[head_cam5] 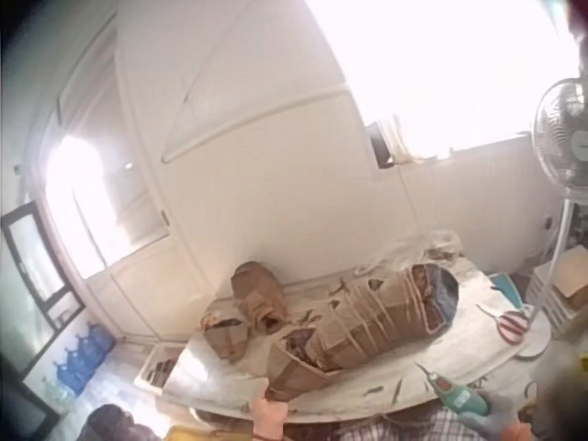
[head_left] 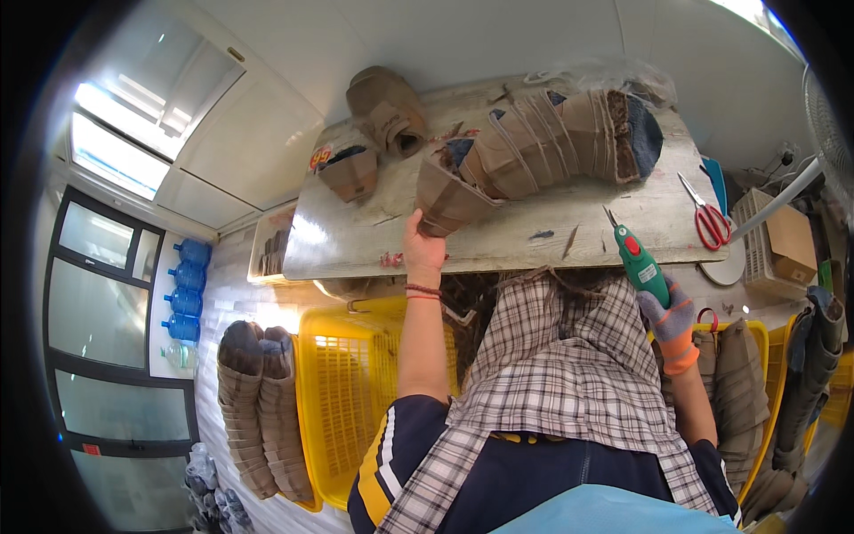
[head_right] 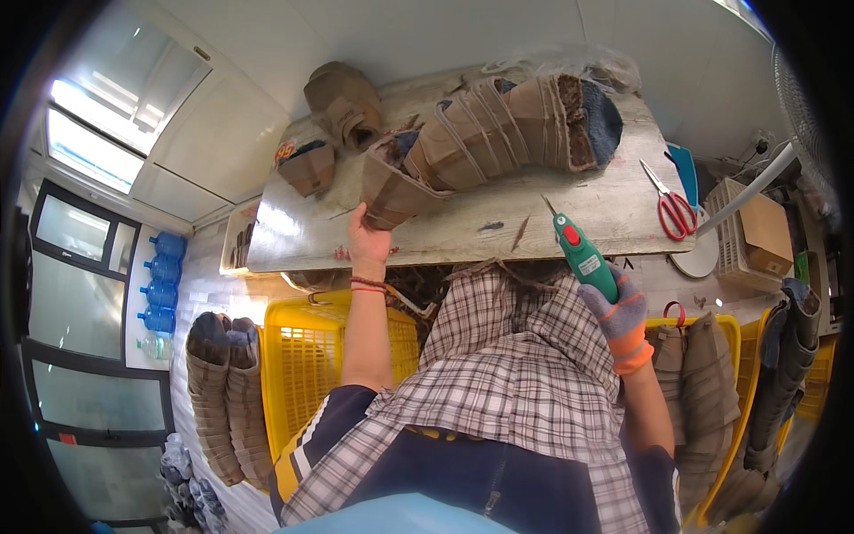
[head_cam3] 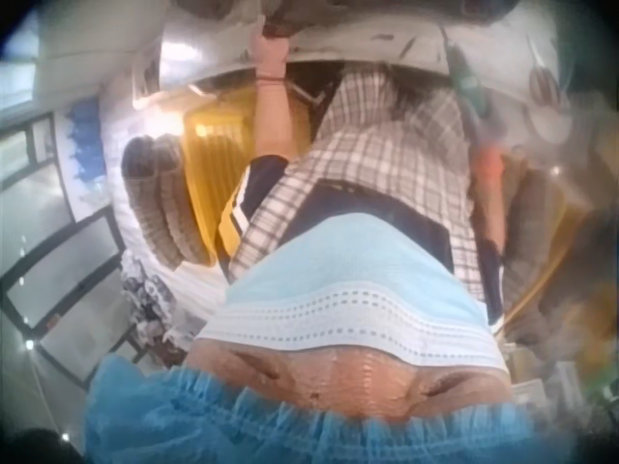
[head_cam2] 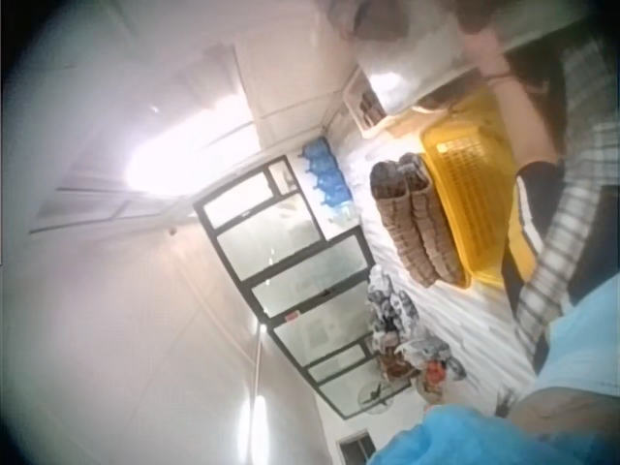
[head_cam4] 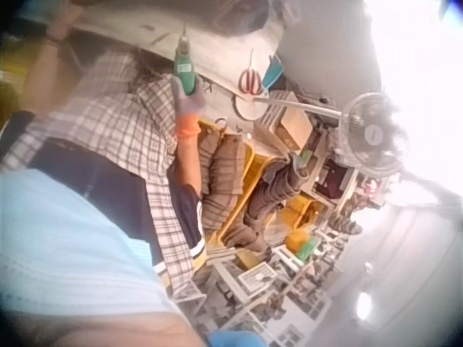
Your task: The person uses a green electric trimmer to cut and trim the edges of several brown slipper-like shoes. They pick up each shoe from a yellow basket, trim the edges, and place the finished shoes on a nearby table.
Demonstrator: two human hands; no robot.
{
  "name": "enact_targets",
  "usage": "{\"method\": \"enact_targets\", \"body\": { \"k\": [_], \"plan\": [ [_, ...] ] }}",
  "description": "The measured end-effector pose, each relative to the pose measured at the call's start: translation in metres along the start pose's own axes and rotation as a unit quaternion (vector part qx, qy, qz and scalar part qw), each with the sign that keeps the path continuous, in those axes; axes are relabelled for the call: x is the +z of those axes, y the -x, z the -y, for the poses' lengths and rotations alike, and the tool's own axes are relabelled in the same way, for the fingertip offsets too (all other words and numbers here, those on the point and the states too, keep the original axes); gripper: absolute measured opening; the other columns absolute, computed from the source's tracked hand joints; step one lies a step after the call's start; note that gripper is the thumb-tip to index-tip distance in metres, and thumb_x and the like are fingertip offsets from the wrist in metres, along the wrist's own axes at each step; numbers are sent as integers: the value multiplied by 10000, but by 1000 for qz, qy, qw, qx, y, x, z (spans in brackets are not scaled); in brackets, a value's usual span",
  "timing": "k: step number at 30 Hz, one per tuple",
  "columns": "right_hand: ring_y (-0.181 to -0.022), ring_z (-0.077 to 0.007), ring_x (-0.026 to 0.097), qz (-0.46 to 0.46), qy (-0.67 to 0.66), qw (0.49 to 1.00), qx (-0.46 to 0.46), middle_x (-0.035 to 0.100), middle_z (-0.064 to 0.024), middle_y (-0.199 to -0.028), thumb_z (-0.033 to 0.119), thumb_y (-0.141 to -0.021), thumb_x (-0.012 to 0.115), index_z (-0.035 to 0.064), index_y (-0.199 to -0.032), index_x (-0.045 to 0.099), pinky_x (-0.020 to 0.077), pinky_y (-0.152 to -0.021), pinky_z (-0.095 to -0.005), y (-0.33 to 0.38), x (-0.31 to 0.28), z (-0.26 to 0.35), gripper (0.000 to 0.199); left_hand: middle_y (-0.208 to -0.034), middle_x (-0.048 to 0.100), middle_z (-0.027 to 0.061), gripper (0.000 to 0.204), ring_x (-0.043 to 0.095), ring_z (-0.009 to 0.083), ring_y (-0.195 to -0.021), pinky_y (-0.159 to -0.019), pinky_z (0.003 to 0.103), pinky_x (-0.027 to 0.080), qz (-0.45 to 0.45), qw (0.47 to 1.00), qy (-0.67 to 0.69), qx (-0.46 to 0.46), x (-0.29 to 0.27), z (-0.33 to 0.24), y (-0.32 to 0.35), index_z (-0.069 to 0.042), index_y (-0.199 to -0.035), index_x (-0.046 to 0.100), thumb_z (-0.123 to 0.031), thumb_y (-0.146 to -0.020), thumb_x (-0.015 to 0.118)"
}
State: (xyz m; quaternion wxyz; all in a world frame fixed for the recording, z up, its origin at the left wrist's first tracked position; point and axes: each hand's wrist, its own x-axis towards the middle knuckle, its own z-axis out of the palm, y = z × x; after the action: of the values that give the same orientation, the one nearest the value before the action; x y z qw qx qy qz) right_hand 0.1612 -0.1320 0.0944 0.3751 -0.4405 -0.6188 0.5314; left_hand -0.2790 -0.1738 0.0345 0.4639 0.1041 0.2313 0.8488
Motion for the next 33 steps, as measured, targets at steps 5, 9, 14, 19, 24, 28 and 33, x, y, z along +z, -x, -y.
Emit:
{"method": "enact_targets", "body": {
  "k": [5, 9, 14, 19, 24, 28, 33],
  "plan": [
    [-735, -133, 626, -2, 75, 991, -113, 673, -85, -873, 233, -717, 798, 5, -1097, 602, 506, -663, -261, -2, 14, 25, 485, -1338, 478, 158, 402, 455, 330, -1224, -1059, 513, 322, -93, 994, -55, 31, 18, -65, 59, 0, -1270, 473, -186, -918, 528],
    [-677, -277, 628, 51, 304, 914, -265, 659, -114, -817, 349, -593, 837, 23, -1085, 603, 502, -614, -324, -7, 26, 57, 635, -1325, 485, 177, 358, 461, 333, -1221, -1045, 521, 344, -160, 987, 3, -3, 37, -119, 105, 15, -1265, 473, -143, -944, 469],
    [-568, -203, 549, 11, 364, 787, -498, 570, -46, -674, 412, -592, 820, 20, -1094, 605, 440, -552, -320, -17, 48, 49, 672, -1288, 516, 179, 332, 488, 324, -1193, -1035, 507, 363, -156, 984, 64, -57, 43, -120, 143, 17, -1249, 477, -124, -950, 442],
    [-541, -190, 522, 9, 380, 765, -519, 519, -35, -631, 450, -589, 808, 15, -1105, 602, 420, -534, -319, -22, 46, 34, 706, -1251, 546, 173, 311, 509, 319, -1166, -1023, 496, 378, -139, 970, 160, -120, 46, -98, 157, 18, -1224, 495, -108, -946, 437],
    [-530, -188, 506, 21, 392, 769, -505, 500, -33, -622, 425, -591, 817, 10, -1118, 590, 418, -530, -325, -12, 29, 25, 708, -1243, 551, 179, 307, 521, 317, -1153, -1010, 493, 392, -124, 963, 179, -160, 50, -78, 158, 16, -1216, 503, -111, -947, 431],
    [-520, -189, 485, 21, 384, 766, -514, 485, -30, -615, 402, -585, 829, 14, -1128, 581, 411, -528, -324, -6, 23, 26, 712, -1240, 552, 181, 307, 524, 320, -1149, -1005, 490, 398, -114, 965, 142, -188, 61, -66, 155, 18, -1214, 504, -116, -951, 423],
    [-526, -193, 489, 21, 354, 786, -507, 488, -30, -617, 412, -580, 832, 27, -1121, 590, 414, -540, -322, -3, 24, 17, 707, -1235, 554, 183, 310, 522, 333, -1147, -1002, 491, 403, -105, 954, 172, -220, 56, -53, 150, 29, -1212, 501, -126, -956, 417]
  ]
}}
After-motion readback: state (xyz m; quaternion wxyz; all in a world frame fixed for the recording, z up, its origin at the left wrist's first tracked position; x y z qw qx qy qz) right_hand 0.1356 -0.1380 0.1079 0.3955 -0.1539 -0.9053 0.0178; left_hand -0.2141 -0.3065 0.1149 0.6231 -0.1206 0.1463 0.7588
